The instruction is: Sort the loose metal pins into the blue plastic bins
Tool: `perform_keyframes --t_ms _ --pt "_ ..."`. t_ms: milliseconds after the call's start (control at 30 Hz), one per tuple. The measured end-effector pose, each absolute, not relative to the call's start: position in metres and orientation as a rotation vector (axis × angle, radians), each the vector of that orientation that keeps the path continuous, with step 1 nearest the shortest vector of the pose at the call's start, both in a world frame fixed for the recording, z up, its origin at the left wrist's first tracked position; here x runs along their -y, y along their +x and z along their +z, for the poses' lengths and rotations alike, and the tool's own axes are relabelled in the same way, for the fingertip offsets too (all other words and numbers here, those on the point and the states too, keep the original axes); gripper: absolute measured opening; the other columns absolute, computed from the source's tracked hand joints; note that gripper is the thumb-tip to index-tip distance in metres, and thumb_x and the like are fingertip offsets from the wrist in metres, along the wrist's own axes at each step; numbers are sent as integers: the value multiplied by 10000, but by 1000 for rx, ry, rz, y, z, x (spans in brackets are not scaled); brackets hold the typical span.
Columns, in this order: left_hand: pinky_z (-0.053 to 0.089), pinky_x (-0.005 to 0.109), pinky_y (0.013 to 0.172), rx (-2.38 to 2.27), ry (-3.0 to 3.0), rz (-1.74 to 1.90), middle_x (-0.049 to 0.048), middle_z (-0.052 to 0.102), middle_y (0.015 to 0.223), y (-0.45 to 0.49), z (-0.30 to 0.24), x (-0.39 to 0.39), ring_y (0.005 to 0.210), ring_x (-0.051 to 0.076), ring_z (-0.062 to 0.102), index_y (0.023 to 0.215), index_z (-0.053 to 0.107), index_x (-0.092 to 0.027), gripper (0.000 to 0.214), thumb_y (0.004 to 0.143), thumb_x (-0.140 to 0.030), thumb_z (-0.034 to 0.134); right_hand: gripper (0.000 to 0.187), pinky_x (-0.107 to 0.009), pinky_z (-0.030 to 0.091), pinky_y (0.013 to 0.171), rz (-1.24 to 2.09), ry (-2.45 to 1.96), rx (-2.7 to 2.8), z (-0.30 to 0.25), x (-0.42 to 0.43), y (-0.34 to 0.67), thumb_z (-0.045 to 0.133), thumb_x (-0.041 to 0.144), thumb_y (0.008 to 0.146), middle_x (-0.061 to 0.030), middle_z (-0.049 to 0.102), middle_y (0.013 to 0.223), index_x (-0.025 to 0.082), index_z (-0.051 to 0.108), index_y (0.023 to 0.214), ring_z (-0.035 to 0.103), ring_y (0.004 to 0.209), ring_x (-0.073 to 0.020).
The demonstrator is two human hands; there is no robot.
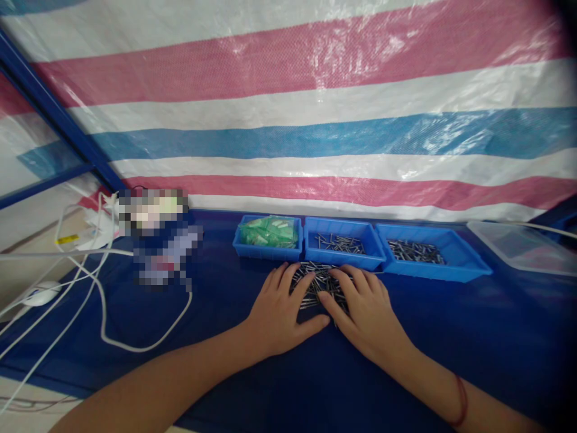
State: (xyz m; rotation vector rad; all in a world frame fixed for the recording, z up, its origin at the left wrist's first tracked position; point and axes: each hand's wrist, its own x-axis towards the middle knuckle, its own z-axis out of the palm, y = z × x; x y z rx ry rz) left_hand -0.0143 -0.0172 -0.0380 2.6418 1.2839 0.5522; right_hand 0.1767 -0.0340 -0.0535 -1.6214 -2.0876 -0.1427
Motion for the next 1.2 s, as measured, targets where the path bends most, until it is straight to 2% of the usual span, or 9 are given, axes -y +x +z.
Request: perform_keyframes --t_ms 267,400,500,733,900,1033,1200 --pt "288 534 1108 -1173 2679 531 172 398 1401 -12 -34 17 1344 338 309 1356 434 -149 645 851 -541 519 341 -451 422 945 50 -1392 2135 -45 28 187 447 402 922 -133 559 1167 171 563 1144 493 1110 -279" --pt "276 577 1095 -1306 2635 556 161 395 1405 -12 -35 18 1343 373 290 1338 463 -172 682 813 -601 533 412 -474 396 976 -67 -1427 2145 -41 24 198 474 443 902 -152 560 1173 140 571 1163 472 1141 -303" --pt "263 589 1096 -1341 2617 545 155 392 1411 -13 -37 18 1342 379 293 1346 456 -187 692 807 -615 528 444 -486 418 941 -106 -1493 2183 -42 23 200 450 472 905 -155 585 1156 146 580 1177 498 1118 -315" --pt "263 593 1094 -1306 2629 544 166 401 1396 -13 -39 18 1350 392 287 1343 451 -167 677 817 -585 535 382 -454 433 927 46 -1497 2150 -53 25 193 440 450 916 -129 584 1119 170 598 1120 531 1066 -282" --pt "273 581 1097 -1277 2637 585 164 396 1400 -14 -40 19 1355 376 290 1351 436 -172 657 833 -566 525 370 -460 430 946 97 -1414 2110 -54 30 187 475 438 901 -130 557 1168 185 564 1155 502 1120 -282" --pt "285 539 1109 -1272 2653 565 185 379 1426 -14 -39 19 1355 339 319 1359 425 -149 585 897 -507 455 427 -493 416 972 89 -1417 2155 -55 33 184 473 438 900 -150 528 1225 178 513 1236 471 1170 -299" --pt "268 481 1135 -1089 2726 466 184 283 1506 -12 -38 17 1416 273 217 1414 320 -102 509 976 -360 318 404 -498 408 1002 122 -1333 2202 -59 31 178 461 410 905 -150 519 1256 188 499 1240 451 1218 -292"
